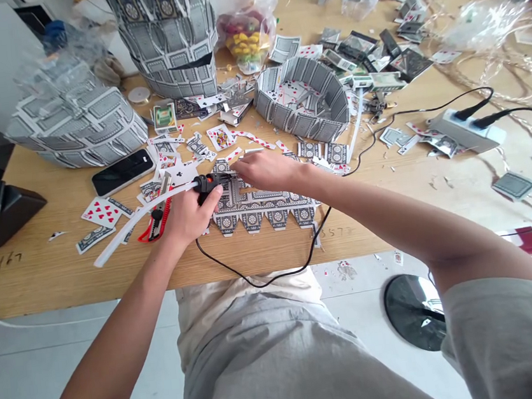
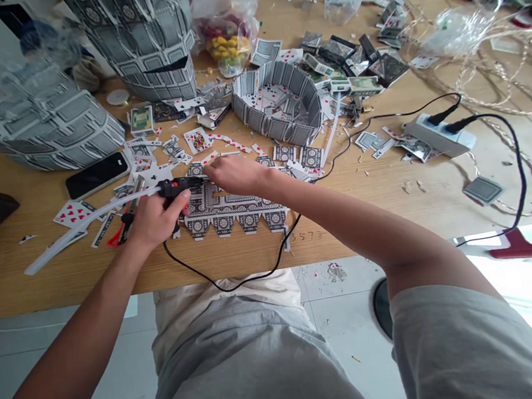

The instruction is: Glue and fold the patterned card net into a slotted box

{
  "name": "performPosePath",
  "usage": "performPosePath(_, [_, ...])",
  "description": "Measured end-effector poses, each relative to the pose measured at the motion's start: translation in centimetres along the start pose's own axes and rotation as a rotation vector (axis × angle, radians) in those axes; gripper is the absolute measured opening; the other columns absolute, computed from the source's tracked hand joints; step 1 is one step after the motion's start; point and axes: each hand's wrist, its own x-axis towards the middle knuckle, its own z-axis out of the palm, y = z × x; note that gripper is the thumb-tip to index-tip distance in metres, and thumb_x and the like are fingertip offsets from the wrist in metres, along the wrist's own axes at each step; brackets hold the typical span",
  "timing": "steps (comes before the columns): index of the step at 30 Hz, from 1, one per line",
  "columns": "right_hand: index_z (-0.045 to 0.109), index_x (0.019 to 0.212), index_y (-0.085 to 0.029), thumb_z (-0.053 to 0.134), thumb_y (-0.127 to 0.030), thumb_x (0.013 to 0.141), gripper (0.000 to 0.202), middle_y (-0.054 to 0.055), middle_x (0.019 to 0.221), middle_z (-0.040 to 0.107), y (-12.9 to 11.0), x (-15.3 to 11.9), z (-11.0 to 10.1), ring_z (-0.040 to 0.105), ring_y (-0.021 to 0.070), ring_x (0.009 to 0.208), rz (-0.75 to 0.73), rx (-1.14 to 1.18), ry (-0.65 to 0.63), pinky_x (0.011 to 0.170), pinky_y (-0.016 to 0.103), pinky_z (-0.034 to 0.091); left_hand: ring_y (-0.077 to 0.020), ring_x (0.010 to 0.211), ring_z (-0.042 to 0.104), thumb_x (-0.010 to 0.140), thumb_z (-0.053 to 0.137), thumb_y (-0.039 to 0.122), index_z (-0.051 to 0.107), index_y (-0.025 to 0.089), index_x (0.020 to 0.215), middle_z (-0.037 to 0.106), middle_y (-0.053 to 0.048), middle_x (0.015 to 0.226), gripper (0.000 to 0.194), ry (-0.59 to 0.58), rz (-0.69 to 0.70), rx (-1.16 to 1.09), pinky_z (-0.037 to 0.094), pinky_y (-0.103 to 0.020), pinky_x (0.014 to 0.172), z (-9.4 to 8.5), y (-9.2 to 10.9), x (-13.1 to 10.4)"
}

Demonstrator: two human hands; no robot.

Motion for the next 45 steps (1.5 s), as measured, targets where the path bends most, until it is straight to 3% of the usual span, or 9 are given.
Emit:
performPosePath(6, [0.066,0.117,-0.013,0.044,-0.009,0.105,0.026,0.015,0.105,0.074,0.3,-0.1,0.4,0.063,0.0243,0.09,0.0,0.04,0.025,0.074,0.036,0.041,-0.0312,0.074,0.07,0.097,0.059,0.058,0.069,0.023,0.075,0.064,-0.005,0.061,0.043,0.027,0.023,0.162,0.052,-0.034,0.074,0.0,0.0,-0.2])
performPosePath(10, [0.066,0.116,-0.012,0.039,-0.005,0.105,0.031,0.015,0.104,0.072,-0.2,-0.3,-0.1,0.063,0.0239,0.092,-0.023,0.004,-0.015,0.077,0.036,0.042,-0.0333,0.079,0.073,0.099,0.056,0.062,0.07,0.021,0.085,0.071,-0.009,0.072,0.045,-0.021,0.07,0.312,0.05,-0.034,0.073,0.0,-0.2,-0.4])
performPosePath(15, [0.064,0.121,-0.013,0.035,-0.006,0.106,0.033,0.016,0.103,0.073,-0.3,-0.3,-0.2,0.062,0.0254,0.091,-0.025,-0.016,-0.032,0.076,0.037,0.042,-0.0315,0.078,0.075,0.102,0.053,0.056,0.07,0.022,0.099,0.075,-0.01,0.08,0.038,-0.086,0.2,0.468,0.048,-0.034,0.07,-0.3,-0.3,-0.5])
performPosePath(21, [0.063,0.121,-0.012,0.034,-0.005,0.105,0.034,0.016,0.103,0.074,0.1,-0.4,-0.2,0.064,0.0247,0.089,-0.026,-0.032,-0.036,0.074,0.036,0.04,-0.0317,0.074,0.076,0.101,0.057,0.054,0.069,0.021,0.097,0.074,-0.009,0.077,0.035,-0.095,0.284,0.681,0.044,-0.034,0.063,-0.6,-0.2,-0.3])
performPosePath(28, [0.065,0.121,-0.014,0.037,-0.006,0.107,0.033,0.015,0.104,0.074,0.4,-0.4,-0.3,0.064,0.0242,0.088,-0.004,0.014,-0.015,0.074,0.037,0.04,-0.036,0.083,0.077,0.097,0.064,0.043,0.066,0.019,0.104,0.076,-0.013,0.086,0.025,-0.254,0.343,0.846,0.046,-0.037,0.065,-1.0,0.6,0.2])
performPosePath(32, [0.065,0.122,-0.015,0.041,-0.009,0.107,0.029,0.014,0.103,0.074,0.5,-0.5,-0.2,0.062,0.023,0.086,0.017,0.031,0.001,0.073,0.037,0.04,-0.0387,0.088,0.077,0.09,0.07,0.033,0.065,0.018,0.104,0.076,-0.015,0.09,0.021,-0.336,0.339,0.857,0.05,-0.04,0.07,-1.0,1.7,0.4])
performPosePath(39, [0.068,0.123,-0.015,0.051,-0.017,0.107,0.024,0.013,0.106,0.073,1.3,-0.6,0.6,0.064,0.0218,0.09,0.04,0.259,0.093,0.077,0.035,0.043,-0.0398,0.088,0.076,0.088,0.075,0.031,0.065,0.016,0.102,0.075,-0.017,0.089,0.023,-0.334,0.354,0.848,0.052,-0.042,0.073,-0.9,1.9,0.3])
performPosePath(45, [0.071,0.123,-0.014,0.054,-0.014,0.105,0.025,0.011,0.102,0.073,1.6,-0.7,1.1,0.063,0.0207,0.089,0.064,0.377,0.138,0.082,0.035,0.043,-0.0376,0.088,0.076,0.089,0.075,0.029,0.067,0.015,0.104,0.075,-0.015,0.091,0.022,-0.329,0.408,0.882,0.054,-0.043,0.074,-0.9,1.9,0.1])
